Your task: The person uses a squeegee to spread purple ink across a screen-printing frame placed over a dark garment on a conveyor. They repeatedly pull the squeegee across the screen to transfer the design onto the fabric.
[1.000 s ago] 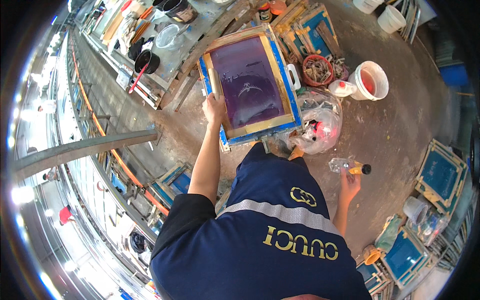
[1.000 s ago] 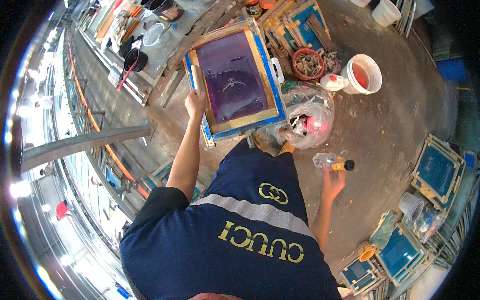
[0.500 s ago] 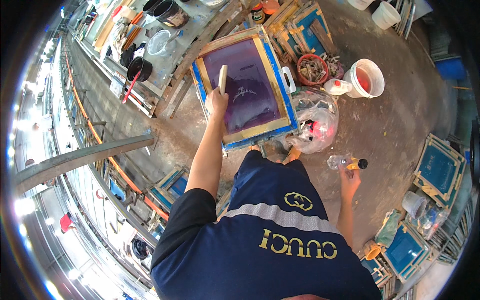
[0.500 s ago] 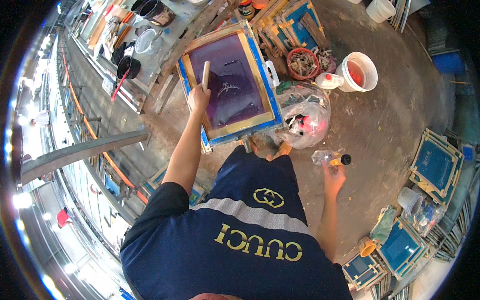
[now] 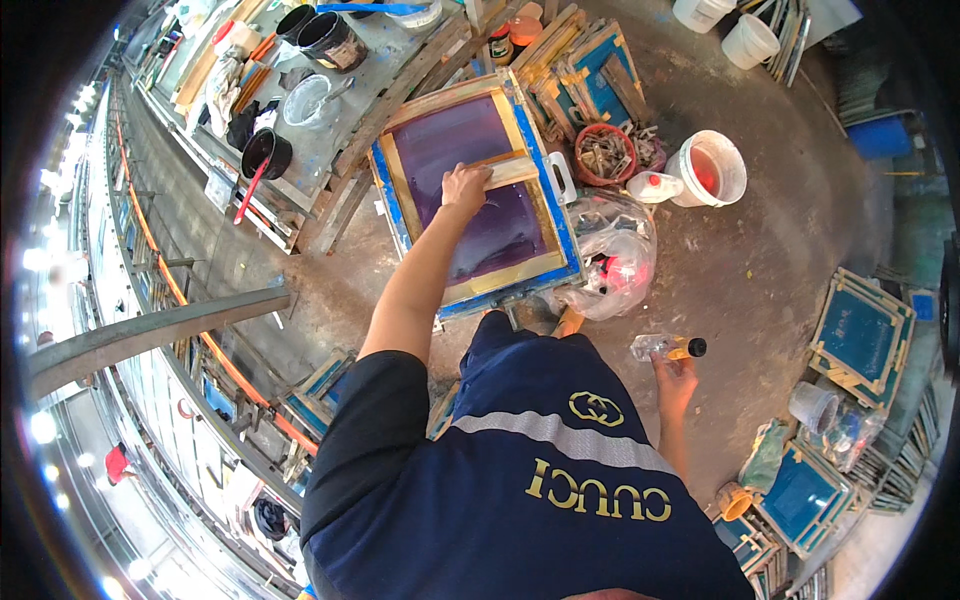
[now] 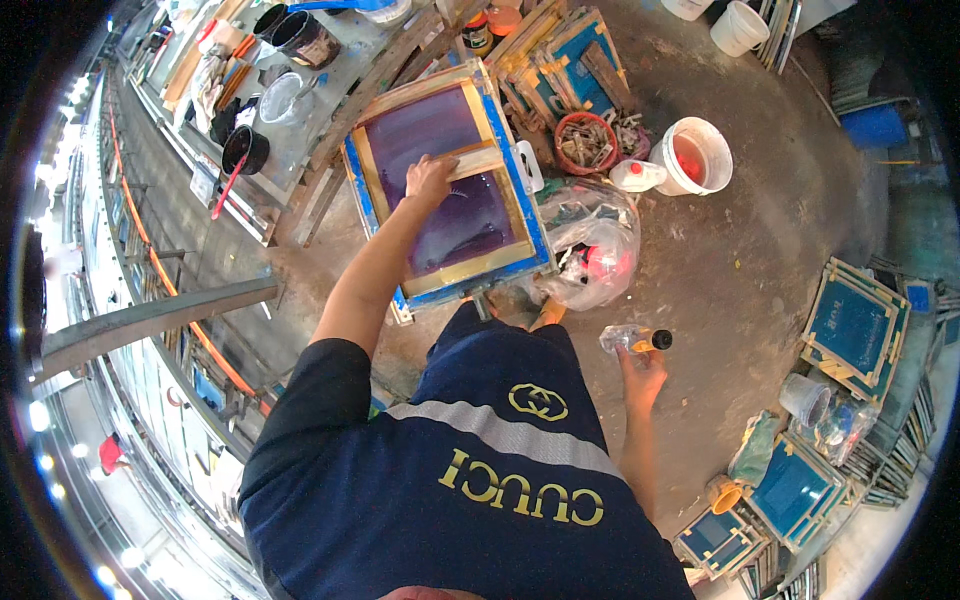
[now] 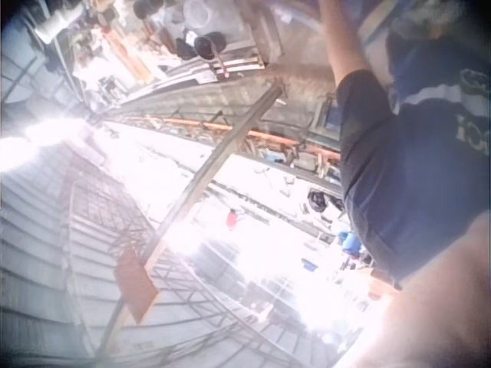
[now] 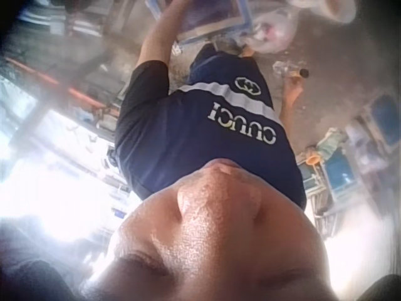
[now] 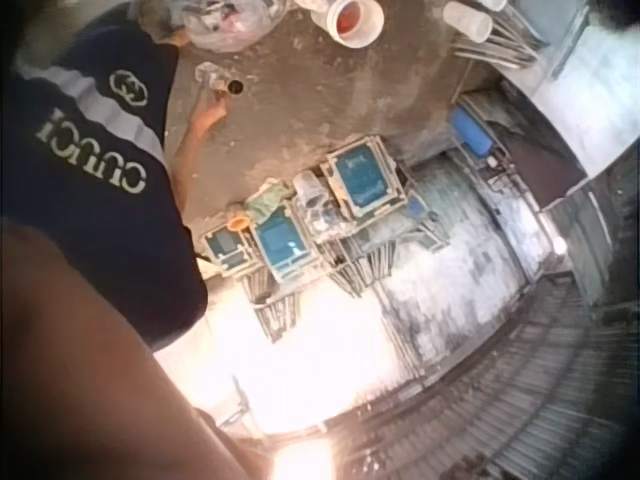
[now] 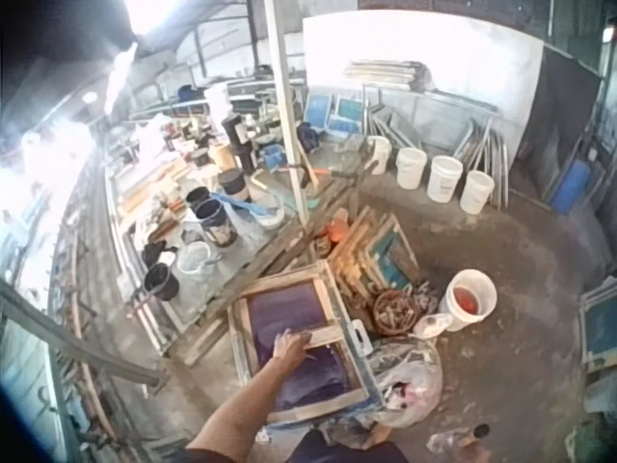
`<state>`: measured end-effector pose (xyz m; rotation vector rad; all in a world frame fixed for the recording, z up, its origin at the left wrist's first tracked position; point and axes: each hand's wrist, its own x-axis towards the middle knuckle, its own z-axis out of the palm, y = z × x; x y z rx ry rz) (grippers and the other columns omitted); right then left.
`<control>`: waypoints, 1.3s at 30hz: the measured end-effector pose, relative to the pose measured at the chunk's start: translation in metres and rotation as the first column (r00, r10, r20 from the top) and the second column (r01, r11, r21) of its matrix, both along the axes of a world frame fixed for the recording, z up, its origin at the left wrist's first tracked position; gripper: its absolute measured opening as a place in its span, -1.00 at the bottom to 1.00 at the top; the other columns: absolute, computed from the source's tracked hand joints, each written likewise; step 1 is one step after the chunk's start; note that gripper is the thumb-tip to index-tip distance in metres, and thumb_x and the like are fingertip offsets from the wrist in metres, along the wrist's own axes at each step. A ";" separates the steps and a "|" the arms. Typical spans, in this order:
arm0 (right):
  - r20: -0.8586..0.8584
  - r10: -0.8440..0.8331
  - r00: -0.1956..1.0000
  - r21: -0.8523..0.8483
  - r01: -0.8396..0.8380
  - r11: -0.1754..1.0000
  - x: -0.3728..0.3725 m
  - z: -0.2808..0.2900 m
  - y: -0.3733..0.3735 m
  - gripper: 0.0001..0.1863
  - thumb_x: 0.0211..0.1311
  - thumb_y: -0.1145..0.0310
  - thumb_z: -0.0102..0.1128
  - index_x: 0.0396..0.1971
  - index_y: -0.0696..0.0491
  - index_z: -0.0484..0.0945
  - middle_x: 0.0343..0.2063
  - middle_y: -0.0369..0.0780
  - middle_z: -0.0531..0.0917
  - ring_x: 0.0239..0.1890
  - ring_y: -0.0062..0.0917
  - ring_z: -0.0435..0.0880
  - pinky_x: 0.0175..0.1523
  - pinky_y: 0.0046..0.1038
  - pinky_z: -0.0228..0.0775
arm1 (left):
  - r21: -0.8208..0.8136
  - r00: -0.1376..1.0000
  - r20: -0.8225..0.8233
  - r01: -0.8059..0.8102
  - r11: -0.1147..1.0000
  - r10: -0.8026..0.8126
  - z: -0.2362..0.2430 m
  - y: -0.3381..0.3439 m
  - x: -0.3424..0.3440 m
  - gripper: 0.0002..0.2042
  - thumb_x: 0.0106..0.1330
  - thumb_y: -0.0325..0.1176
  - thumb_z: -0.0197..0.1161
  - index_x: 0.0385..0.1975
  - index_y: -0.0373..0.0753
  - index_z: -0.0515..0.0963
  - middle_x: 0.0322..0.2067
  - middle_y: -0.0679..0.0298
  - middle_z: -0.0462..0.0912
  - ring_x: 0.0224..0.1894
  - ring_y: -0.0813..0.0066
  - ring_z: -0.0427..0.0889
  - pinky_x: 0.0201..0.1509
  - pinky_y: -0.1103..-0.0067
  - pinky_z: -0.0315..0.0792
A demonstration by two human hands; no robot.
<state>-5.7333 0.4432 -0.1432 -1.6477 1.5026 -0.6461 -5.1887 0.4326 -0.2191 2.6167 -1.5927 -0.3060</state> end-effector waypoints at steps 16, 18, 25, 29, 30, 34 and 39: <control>-0.097 0.228 0.969 -0.050 -0.234 0.971 -0.002 -0.020 -0.049 -0.59 0.08 0.33 0.57 -0.14 0.22 0.64 -0.22 -0.06 0.74 -0.24 -0.39 0.75 -0.09 -0.37 0.56 | -0.172 0.930 -0.286 -0.288 0.942 0.232 0.023 0.128 -0.074 -0.61 0.07 -0.28 0.26 -0.05 0.07 0.73 -0.32 0.05 0.75 -0.22 0.01 0.73 -0.06 0.20 0.60; -0.006 0.247 0.969 -0.112 -0.246 0.963 0.004 -0.017 -0.061 -0.60 0.08 0.36 0.56 -0.11 0.20 0.65 -0.19 -0.09 0.75 -0.22 -0.42 0.74 -0.09 -0.38 0.56 | -0.144 0.924 -0.275 -0.313 0.939 0.266 0.017 0.114 -0.081 -0.62 0.08 -0.28 0.26 -0.05 0.08 0.73 -0.32 0.04 0.75 -0.22 0.01 0.74 -0.08 0.20 0.60; 0.018 0.165 0.986 -0.142 -0.161 0.977 -0.003 -0.017 -0.058 -0.50 0.07 0.37 0.56 0.03 0.17 0.63 -0.13 -0.14 0.75 -0.17 -0.47 0.74 -0.06 -0.43 0.58 | -0.093 0.974 -0.137 -0.196 0.976 0.183 0.004 0.065 -0.096 -0.65 0.20 -0.29 0.26 0.00 0.18 0.71 -0.25 0.24 0.78 -0.10 0.18 0.69 -0.07 0.21 0.52; 0.000 0.137 0.991 -0.076 -0.137 0.988 -0.006 -0.028 -0.038 -0.50 0.06 0.35 0.57 0.01 0.18 0.64 -0.13 -0.12 0.75 -0.16 -0.46 0.74 -0.04 -0.42 0.58 | 0.028 0.996 -0.081 0.026 0.999 -0.023 -0.003 0.076 -0.094 -0.66 0.27 -0.27 0.26 0.04 0.20 0.69 -0.09 0.43 0.75 0.01 0.33 0.64 0.01 0.25 0.46; -0.009 0.136 0.991 -0.044 -0.137 0.990 -0.004 -0.030 -0.035 -0.51 0.06 0.35 0.58 -0.01 0.18 0.65 -0.13 -0.11 0.75 -0.17 -0.45 0.74 -0.04 -0.41 0.58 | 0.034 0.994 -0.063 0.092 0.995 -0.090 -0.003 0.084 -0.095 -0.66 0.28 -0.27 0.26 0.05 0.20 0.69 -0.04 0.48 0.74 0.03 0.36 0.63 0.01 0.25 0.45; 0.106 0.159 0.982 0.016 -0.162 0.987 0.009 -0.037 -0.030 -0.52 0.05 0.34 0.58 -0.03 0.18 0.65 -0.17 -0.10 0.75 -0.19 -0.43 0.75 -0.02 -0.38 0.58 | 0.012 0.969 -0.035 0.243 0.970 -0.243 0.000 0.122 -0.092 -0.65 0.28 -0.27 0.28 0.07 0.20 0.67 0.12 0.62 0.66 0.10 0.43 0.59 0.05 0.27 0.41; 0.051 0.236 0.971 -0.058 -0.233 0.971 0.017 -0.038 -0.038 -0.58 0.06 0.34 0.57 -0.10 0.19 0.65 -0.26 -0.13 0.75 -0.25 -0.48 0.73 -0.09 -0.41 0.54 | 0.030 0.987 -0.136 -0.084 0.996 0.088 0.005 0.174 -0.118 -0.53 0.13 -0.40 0.30 0.10 0.13 0.65 0.07 0.49 0.71 0.08 0.34 0.62 0.08 0.29 0.38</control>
